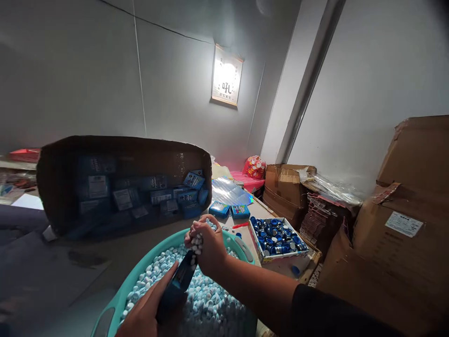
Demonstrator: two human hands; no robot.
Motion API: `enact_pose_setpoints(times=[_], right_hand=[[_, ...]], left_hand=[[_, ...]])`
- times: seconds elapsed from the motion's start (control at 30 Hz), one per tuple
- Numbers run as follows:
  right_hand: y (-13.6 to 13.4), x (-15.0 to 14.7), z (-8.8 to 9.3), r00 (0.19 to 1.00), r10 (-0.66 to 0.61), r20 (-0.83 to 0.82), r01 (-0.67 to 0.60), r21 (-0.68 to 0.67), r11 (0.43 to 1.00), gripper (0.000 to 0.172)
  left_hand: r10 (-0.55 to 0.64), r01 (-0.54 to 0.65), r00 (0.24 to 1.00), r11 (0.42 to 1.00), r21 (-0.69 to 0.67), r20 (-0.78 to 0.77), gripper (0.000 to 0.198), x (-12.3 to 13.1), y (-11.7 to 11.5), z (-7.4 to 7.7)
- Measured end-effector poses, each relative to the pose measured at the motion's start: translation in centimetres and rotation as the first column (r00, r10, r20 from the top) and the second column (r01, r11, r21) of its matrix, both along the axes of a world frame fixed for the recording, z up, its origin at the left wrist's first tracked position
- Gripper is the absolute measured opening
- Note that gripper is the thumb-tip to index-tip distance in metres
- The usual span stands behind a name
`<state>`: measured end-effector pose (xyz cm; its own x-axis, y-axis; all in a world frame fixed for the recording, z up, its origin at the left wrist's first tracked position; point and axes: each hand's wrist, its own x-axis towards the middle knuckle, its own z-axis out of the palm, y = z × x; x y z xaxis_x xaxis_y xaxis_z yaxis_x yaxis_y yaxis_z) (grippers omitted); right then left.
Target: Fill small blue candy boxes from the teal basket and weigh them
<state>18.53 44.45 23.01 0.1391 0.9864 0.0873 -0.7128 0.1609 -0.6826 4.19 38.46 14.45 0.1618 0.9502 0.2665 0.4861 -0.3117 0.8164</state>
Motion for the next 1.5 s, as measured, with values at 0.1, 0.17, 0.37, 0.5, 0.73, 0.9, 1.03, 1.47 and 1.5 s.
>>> enact_pose_setpoints(times=[0.1, 0.17, 0.37, 0.5, 0.73, 0.9, 1.03, 1.47, 1.5], right_hand=[[-0.1, 0.0, -0.2, 1.0, 0.012, 0.009, -0.012, 0.023, 1.0, 0.028], [-0.2, 0.1, -0.3, 1.0, 0.022, 0.022, -0.023, 0.029, 0.999, 0.028], [-0.4, 0.2, -0.2, 0.999, 0.033, 0.037, -0.034, 0.036, 0.999, 0.031], [-0.4, 0.3, -0.3, 0.998, 0.023, 0.05, -0.025, 0.052, 0.998, 0.033], [-0.7, 0.2, -0.1, 0.994, 0.016, 0.108, -0.02, 0.031, 0.999, 0.032], [-0.5, 0.4, 0.1, 0.989, 0.066, 0.133, -0.068, 0.016, 0.998, 0.033], [-0.4, 0.3, -0.1, 0.985, 0.107, 0.138, -0.114, 0.05, 0.992, 0.032], [-0.9, 0.5, -0.6, 0.981, 0.116, 0.155, -0.132, 0.097, 0.987, 0.039], [-1.0, 0.5, -0.6, 0.979, 0.111, 0.17, -0.129, 0.101, 0.986, 0.04]], left_hand=[[-0.038, 0.036, 0.997, 0.999, -0.031, -0.074, 0.056, -0.5, 0.0, 0.3], [-0.023, 0.022, 0.995, 1.0, -0.015, -0.097, 0.056, -0.5, -0.3, 0.8], [0.126, -0.123, 0.989, 0.991, 0.042, -0.074, 0.052, 1.0, -1.4, 1.6], [0.123, -0.12, 0.991, 0.991, 0.051, -0.053, 0.052, 1.3, -1.6, 1.6], [0.073, -0.073, 0.995, 0.997, -0.004, -0.066, 0.056, 0.8, -1.1, 1.4], [0.053, -0.054, 0.988, 0.999, -0.007, -0.147, 0.053, 0.7, -1.7, 2.2], [0.055, -0.062, 0.979, 0.998, -0.026, -0.195, 0.051, 0.7, -2.1, 2.8], [0.045, -0.049, 0.981, 0.999, -0.019, -0.19, 0.049, 0.7, -2.0, 3.4], [0.045, -0.052, 0.98, 0.998, -0.031, -0.195, 0.049, 0.7, -2.1, 3.5]])
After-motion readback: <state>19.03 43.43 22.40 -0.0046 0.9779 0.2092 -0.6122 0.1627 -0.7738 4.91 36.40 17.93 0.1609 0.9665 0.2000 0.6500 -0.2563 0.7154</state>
